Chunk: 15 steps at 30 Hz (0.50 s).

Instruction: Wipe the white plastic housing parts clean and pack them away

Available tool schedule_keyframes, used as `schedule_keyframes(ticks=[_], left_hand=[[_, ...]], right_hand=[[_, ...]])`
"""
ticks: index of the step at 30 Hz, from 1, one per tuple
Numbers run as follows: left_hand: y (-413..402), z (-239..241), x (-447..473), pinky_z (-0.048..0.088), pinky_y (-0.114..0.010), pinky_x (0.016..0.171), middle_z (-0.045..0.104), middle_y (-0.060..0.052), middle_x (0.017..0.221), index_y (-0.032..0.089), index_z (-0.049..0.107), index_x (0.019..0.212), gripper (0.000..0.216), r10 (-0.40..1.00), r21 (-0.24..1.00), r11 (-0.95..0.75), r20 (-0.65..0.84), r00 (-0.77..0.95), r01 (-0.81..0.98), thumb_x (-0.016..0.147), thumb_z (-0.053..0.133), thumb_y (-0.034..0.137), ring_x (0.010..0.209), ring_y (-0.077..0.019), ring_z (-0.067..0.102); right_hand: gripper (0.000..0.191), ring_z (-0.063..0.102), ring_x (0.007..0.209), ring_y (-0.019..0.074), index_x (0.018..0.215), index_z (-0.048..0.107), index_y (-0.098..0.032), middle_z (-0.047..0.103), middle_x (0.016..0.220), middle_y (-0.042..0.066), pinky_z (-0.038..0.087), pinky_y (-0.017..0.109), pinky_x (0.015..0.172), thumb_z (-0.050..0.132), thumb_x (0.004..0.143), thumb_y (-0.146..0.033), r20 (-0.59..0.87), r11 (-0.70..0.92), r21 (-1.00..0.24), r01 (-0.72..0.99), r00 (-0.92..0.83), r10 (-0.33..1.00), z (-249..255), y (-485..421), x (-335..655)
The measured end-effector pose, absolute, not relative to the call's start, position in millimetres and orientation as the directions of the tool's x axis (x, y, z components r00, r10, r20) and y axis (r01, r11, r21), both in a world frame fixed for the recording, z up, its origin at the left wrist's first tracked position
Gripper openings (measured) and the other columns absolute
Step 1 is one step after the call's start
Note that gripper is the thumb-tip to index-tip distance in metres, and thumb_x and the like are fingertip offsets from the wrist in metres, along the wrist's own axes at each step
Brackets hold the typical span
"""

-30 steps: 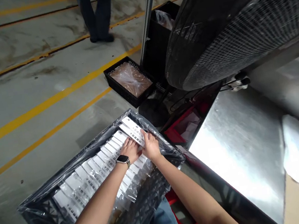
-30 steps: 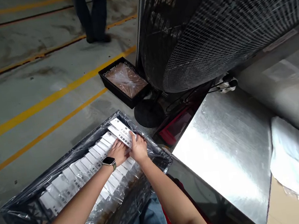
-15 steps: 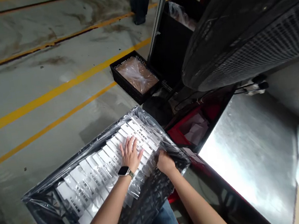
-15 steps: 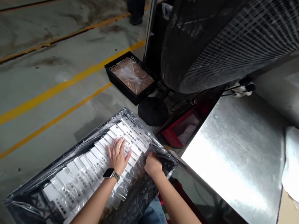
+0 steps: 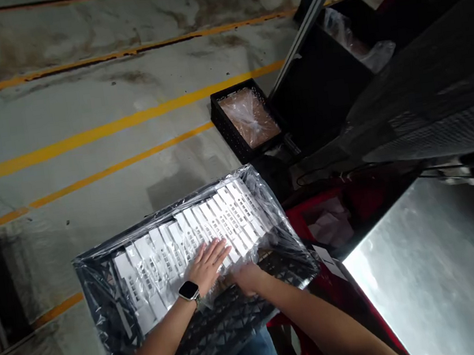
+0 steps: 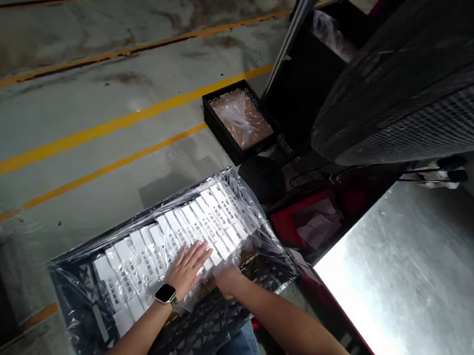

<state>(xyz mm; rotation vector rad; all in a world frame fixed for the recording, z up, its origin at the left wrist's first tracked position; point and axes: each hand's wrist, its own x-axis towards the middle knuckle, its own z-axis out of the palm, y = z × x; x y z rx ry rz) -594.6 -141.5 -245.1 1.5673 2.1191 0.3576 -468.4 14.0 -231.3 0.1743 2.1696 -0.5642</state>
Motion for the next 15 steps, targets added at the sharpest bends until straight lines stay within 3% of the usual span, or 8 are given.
schedule_keyframes(ticks=[2,4,6,8,11,15], left_hand=[[-147.0,-235.3,-583.6,0.005,-0.058,0.13,0.029,-0.001,0.17,0.03,0.026,0.162,0.073,0.916,0.474,0.396,-0.259,-0.305,0.786,0.095,0.047,0.012,0.159,-0.0267,0.015],[-162.3,-222.8,-561.7,0.013,-0.059,0.129,0.037,-0.009,0.167,0.023,0.034,0.159,0.059,0.863,0.467,0.503,-0.324,-0.388,0.727,0.101,0.043,0.021,0.157,-0.03,0.023],[-186.0,-211.9,-538.2,0.033,-0.052,0.123,0.055,-0.013,0.152,0.021,0.053,0.146,0.044,0.804,0.469,0.589,-0.419,-0.421,0.658,0.104,0.042,0.027,0.145,-0.0278,0.046],[-214.6,-207.3,-523.5,0.053,-0.044,0.105,0.071,-0.01,0.124,0.021,0.066,0.123,0.027,0.732,0.459,0.668,-0.546,-0.407,0.586,0.103,0.05,0.028,0.117,-0.0226,0.066],[-254.0,-216.6,-528.4,0.061,-0.038,0.08,0.073,-0.003,0.097,0.016,0.069,0.104,0.017,0.538,0.316,0.813,-0.73,-0.422,0.49,0.096,0.067,0.031,0.086,-0.0184,0.071],[-274.3,-241.0,-550.0,0.061,-0.038,0.077,0.071,-0.005,0.1,0.015,0.068,0.106,0.025,0.288,0.078,0.924,-0.787,-0.546,0.374,0.097,0.065,0.038,0.085,-0.0187,0.07]], right_hand=[[0.032,0.068,0.105,0.0224,0.123,0.064,-0.016,0.067,0.122,0.008,0.059,0.044,0.091,0.066,0.099,-0.038,-0.812,0.893,-0.356,0.275,-0.564,-0.15,-237.2,3.1,-482.9],[0.033,0.067,0.109,0.0237,0.124,0.064,-0.016,0.066,0.124,0.009,0.058,0.046,0.094,0.065,0.099,-0.038,-0.828,0.902,-0.356,0.246,-0.531,-0.182,-239.2,-5.9,-492.0],[0.035,0.066,0.112,0.0249,0.127,0.063,-0.017,0.065,0.128,0.01,0.057,0.048,0.096,0.065,0.099,-0.037,-0.831,0.905,-0.367,0.217,-0.514,-0.214,-237.1,-16.1,-496.0],[0.035,0.066,0.112,0.0247,0.127,0.063,-0.017,0.065,0.128,0.01,0.058,0.047,0.095,0.067,0.098,-0.037,-0.828,0.895,-0.405,0.184,-0.49,-0.274,-233.7,-27.9,-499.2],[0.034,0.067,0.108,0.0233,0.125,0.064,-0.017,0.066,0.125,0.009,0.059,0.045,0.092,0.066,0.099,-0.038,-0.816,0.878,-0.452,0.155,-0.469,-0.338,-231.9,-45.9,-506.8],[0.036,0.066,0.111,0.0247,0.128,0.062,-0.017,0.065,0.127,0.01,0.057,0.048,0.096,0.065,0.1,-0.039,-0.804,0.887,-0.442,0.133,-0.496,-0.327,-234.3,-72.9,-509.9]])
